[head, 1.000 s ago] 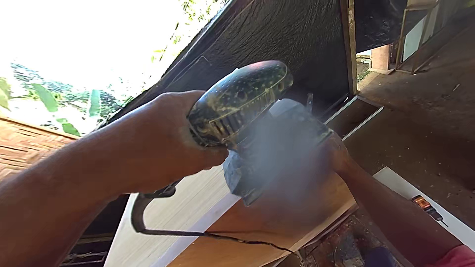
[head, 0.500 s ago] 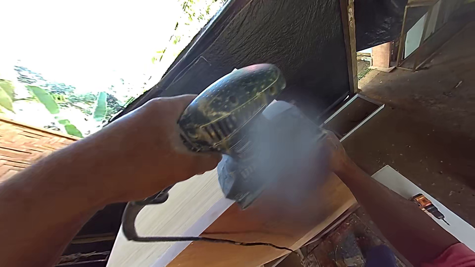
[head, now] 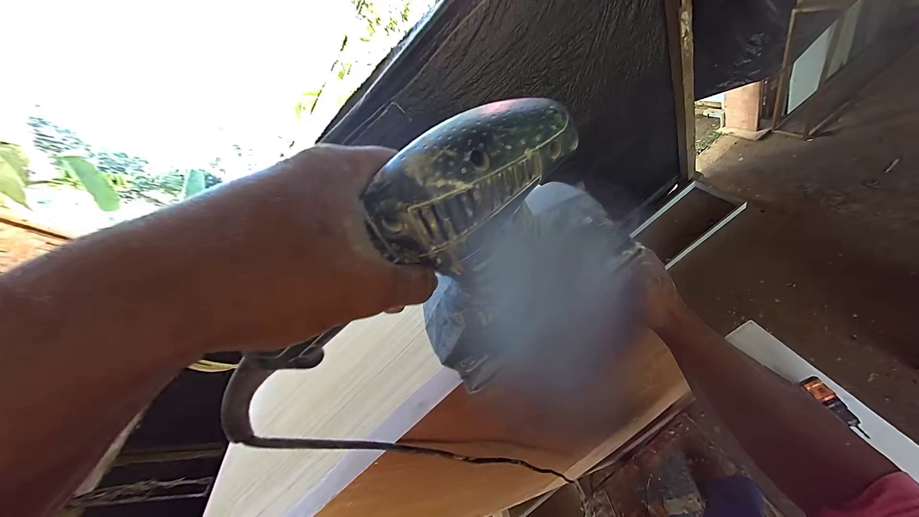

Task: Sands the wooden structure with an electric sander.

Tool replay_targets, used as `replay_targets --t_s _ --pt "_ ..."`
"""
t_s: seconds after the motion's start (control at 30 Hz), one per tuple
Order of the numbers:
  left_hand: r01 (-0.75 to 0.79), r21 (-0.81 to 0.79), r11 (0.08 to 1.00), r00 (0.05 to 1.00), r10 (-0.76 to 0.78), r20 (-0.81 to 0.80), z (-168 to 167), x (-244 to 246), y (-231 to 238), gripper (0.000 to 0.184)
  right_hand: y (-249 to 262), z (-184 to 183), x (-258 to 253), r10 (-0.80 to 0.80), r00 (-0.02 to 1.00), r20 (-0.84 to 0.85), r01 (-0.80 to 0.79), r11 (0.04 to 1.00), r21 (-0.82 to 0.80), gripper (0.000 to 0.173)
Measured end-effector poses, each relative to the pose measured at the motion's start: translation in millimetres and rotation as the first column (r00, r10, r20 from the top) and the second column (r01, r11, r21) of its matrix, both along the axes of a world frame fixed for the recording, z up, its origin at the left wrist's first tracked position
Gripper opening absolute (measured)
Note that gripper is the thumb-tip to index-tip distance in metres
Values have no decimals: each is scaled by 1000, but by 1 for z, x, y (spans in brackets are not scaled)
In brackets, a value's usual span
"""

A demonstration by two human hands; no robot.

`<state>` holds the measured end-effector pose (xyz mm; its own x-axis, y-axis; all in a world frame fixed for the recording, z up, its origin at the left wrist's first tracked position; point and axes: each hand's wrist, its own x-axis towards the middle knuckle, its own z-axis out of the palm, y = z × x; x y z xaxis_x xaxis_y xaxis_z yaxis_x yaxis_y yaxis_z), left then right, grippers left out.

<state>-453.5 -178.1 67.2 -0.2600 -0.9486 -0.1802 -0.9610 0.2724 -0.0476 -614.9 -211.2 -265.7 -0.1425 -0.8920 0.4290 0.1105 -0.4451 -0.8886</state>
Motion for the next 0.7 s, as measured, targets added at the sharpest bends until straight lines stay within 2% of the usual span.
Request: replay_targets --t_s 0.07,0.2,0.37,0.47,0.63,0.7 --pt "-5 -29 1000 998 3 -70 -5 24 2 47 0 1 -1 23 1000 11 -23 1000 5 55" --pt "-70 -14 997 998 70 4 3 31 7 44 0 5 -1 36 999 8 -37 998 41 54" --pt "-4 9 1000 998 4 61 5 -4 -5 42 0 5 -2 20 1000 -1 -20 997 74 55" --pt "-81 34 996 995 78 65 4 -21 0 43 3 6 0 12 999 34 -15 997 71 51" --pt "-82 -2 997 996 82 -48 0 34 6 47 0 3 0 10 1000 13 -10 1000 25 53" --pt "-97 -27 995 995 96 -36 0 47 8 47 1 5 1 11 1000 -6 -11 999 43 54"
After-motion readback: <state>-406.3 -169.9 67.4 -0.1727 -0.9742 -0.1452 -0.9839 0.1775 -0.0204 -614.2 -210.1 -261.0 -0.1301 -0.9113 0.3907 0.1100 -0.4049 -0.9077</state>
